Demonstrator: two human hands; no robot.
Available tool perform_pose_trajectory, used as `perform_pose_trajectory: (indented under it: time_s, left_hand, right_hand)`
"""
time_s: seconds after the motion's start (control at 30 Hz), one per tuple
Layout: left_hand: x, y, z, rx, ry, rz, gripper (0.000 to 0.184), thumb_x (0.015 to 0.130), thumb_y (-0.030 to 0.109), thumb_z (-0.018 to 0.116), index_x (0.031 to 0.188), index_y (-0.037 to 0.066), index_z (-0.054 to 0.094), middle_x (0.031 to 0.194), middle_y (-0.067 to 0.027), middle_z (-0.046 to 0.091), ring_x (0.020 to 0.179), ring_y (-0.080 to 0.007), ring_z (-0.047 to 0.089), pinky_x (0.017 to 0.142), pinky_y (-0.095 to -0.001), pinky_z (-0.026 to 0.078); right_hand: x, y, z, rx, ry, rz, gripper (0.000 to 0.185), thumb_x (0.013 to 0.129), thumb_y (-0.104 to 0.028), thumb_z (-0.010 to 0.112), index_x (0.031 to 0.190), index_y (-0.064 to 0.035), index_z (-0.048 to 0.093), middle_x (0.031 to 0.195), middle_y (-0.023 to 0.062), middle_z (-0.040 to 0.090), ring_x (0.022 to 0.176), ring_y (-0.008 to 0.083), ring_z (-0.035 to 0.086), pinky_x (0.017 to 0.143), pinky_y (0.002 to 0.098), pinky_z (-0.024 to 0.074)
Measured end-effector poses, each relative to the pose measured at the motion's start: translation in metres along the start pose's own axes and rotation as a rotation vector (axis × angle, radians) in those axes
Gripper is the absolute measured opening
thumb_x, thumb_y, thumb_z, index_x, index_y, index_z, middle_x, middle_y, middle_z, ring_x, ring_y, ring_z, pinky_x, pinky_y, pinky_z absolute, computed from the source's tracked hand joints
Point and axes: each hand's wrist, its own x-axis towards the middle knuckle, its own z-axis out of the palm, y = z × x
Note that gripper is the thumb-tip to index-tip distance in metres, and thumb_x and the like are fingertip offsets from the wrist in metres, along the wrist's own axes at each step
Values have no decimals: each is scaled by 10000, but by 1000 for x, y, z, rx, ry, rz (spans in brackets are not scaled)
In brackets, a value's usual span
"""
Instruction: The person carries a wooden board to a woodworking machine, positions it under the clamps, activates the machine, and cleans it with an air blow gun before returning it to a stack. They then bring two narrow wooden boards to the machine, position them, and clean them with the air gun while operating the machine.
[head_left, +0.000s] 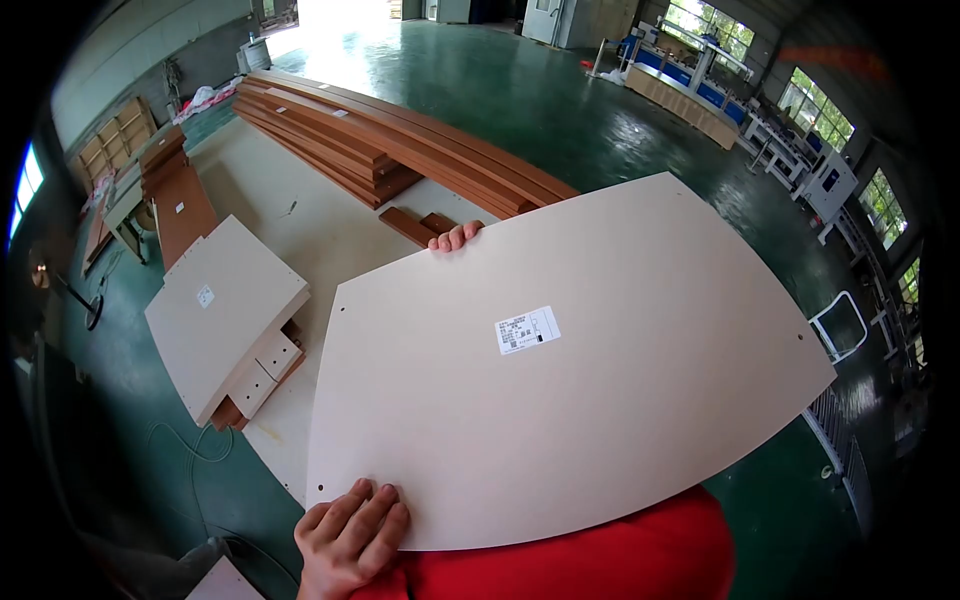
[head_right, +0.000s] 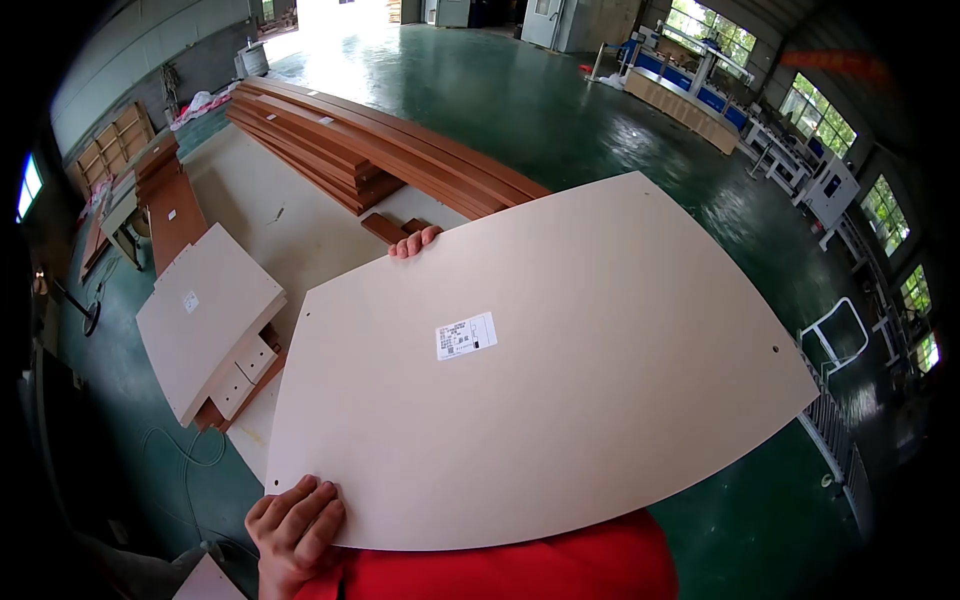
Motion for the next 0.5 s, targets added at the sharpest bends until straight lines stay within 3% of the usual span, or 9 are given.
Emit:
perform_pose_trajectory:
  time_s: [0.1,0.13,0.3,0.43,0.5]
  left_hand:
    - [5,-2,9,-17,-18,-26,204,748,132,711,949,140,672,1001,-38,727,892,-228,719,609,-311,485]
    - [13,-1,9,12,-14,-37,183,772,94,706,942,160,690,970,14,733,852,-173,708,610,-252,500]
    - [22,1,20,-18,-51,-75,190,798,122,667,985,151,689,1083,0,708,943,-158,692,663,-241,503]
    - [22,10,37,-156,-126,-170,331,816,194,655,1124,77,618,1199,-73,645,1066,-197,640,770,-306,508]
    - [22,21,47,-135,-109,-242,300,846,227,649,1120,105,642,1199,-52,654,1083,-203,642,788,-327,529]
  right_hand:
    - [1,-3,-15,6,1,-19,416,915,-488,612,1116,-127,568,996,90,655,961,241,599,960,441,385]
    - [1,-3,-20,19,0,-13,423,911,-492,616,1118,-127,567,996,90,655,959,241,600,960,441,384]
    - [-19,7,-44,82,-30,-72,408,921,-462,605,1134,-116,564,1031,111,659,941,261,602,952,459,390]
    - [-42,-28,-127,147,-198,178,329,1002,-377,479,1197,-131,575,1105,90,669,1037,263,594,998,474,341]
    - [-54,-33,-146,156,-179,218,429,977,-451,499,1263,-137,560,1119,94,664,1058,259,598,1010,476,352]
